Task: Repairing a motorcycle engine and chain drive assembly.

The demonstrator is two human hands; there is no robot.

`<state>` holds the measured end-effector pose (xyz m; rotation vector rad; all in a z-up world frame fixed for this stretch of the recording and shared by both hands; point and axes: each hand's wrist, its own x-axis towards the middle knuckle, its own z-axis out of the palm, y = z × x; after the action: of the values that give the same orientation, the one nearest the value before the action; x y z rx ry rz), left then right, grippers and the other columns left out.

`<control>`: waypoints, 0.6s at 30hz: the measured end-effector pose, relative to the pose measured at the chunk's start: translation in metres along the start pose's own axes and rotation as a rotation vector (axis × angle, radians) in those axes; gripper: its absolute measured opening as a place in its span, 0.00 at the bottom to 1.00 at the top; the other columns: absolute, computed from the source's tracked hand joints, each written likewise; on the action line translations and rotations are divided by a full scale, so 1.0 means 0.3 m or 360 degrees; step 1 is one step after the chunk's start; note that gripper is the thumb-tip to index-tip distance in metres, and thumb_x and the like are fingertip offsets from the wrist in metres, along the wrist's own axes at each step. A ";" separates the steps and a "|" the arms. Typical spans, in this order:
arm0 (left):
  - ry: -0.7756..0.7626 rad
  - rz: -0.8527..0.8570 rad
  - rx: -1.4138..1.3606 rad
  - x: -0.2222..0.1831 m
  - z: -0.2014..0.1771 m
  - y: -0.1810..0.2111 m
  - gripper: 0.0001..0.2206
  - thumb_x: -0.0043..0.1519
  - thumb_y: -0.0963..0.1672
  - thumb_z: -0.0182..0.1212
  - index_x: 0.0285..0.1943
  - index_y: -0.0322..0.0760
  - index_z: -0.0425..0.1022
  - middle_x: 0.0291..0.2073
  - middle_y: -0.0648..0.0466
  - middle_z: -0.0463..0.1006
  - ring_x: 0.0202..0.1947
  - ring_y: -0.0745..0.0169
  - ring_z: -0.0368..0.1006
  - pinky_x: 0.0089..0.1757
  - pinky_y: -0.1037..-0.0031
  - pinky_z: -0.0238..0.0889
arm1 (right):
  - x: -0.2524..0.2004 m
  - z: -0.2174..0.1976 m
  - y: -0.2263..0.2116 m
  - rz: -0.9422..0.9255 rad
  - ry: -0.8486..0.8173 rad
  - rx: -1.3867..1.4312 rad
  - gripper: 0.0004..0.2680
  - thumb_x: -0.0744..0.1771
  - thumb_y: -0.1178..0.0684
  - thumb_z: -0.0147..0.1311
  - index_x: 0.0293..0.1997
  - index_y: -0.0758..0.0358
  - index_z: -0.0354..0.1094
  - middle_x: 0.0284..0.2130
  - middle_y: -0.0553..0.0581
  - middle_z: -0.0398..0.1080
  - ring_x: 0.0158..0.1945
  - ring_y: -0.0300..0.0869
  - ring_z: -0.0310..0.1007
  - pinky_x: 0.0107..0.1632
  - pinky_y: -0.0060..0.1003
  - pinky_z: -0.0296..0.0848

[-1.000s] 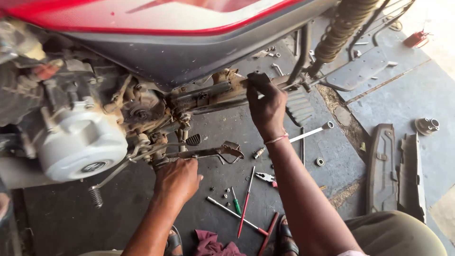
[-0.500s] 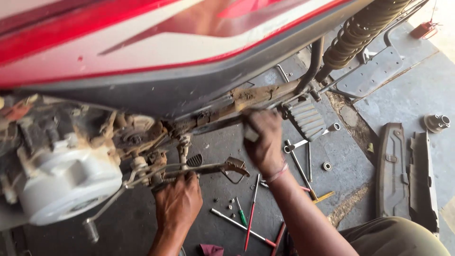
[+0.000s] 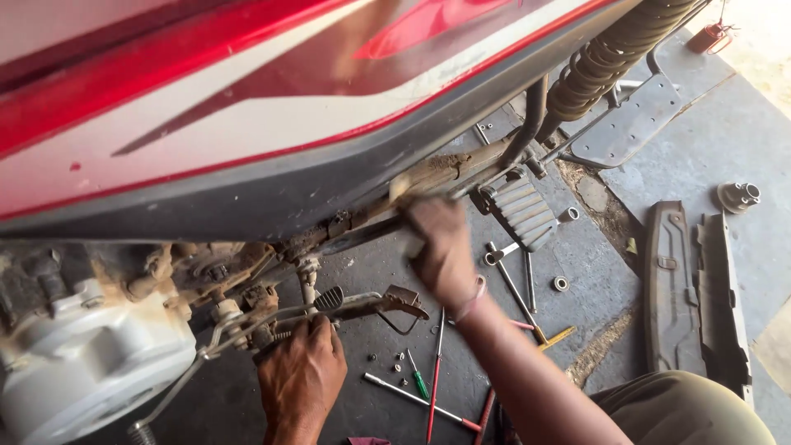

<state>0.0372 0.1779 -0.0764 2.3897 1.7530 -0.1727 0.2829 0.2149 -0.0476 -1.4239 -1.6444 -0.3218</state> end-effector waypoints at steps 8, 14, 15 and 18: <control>0.0093 0.0057 -0.0068 0.000 -0.011 0.000 0.14 0.65 0.47 0.54 0.53 0.38 0.79 0.37 0.51 0.84 0.26 0.63 0.82 0.25 0.75 0.74 | -0.005 0.008 0.032 0.0407 -0.0152 -0.0222 0.09 0.67 0.64 0.53 0.46 0.53 0.75 0.37 0.53 0.77 0.43 0.44 0.77 0.59 0.44 0.72; 0.0131 0.0080 -0.0022 -0.004 -0.006 -0.001 0.14 0.64 0.48 0.53 0.52 0.39 0.80 0.37 0.52 0.84 0.27 0.61 0.82 0.25 0.74 0.74 | 0.013 -0.026 0.034 0.0398 -0.0069 -0.0335 0.13 0.61 0.68 0.52 0.47 0.60 0.74 0.34 0.58 0.76 0.43 0.51 0.75 0.55 0.50 0.68; 0.0078 0.0048 -0.0021 0.003 -0.024 0.008 0.14 0.65 0.48 0.53 0.52 0.40 0.80 0.38 0.52 0.84 0.27 0.61 0.83 0.25 0.74 0.74 | -0.002 -0.019 0.034 0.0185 -0.0114 -0.0238 0.13 0.60 0.66 0.52 0.47 0.61 0.72 0.37 0.60 0.75 0.45 0.52 0.75 0.55 0.50 0.68; -0.0031 0.0002 -0.0018 -0.004 -0.025 0.026 0.14 0.65 0.49 0.53 0.52 0.40 0.79 0.39 0.53 0.84 0.27 0.62 0.83 0.26 0.74 0.75 | -0.027 -0.016 0.104 0.0257 -0.0213 -0.0151 0.10 0.63 0.65 0.50 0.46 0.61 0.72 0.35 0.61 0.74 0.44 0.52 0.75 0.52 0.50 0.70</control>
<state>0.0442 0.1760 -0.0683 2.3732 1.7391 -0.1850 0.3121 0.2159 -0.0619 -1.6702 -1.6259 -0.2186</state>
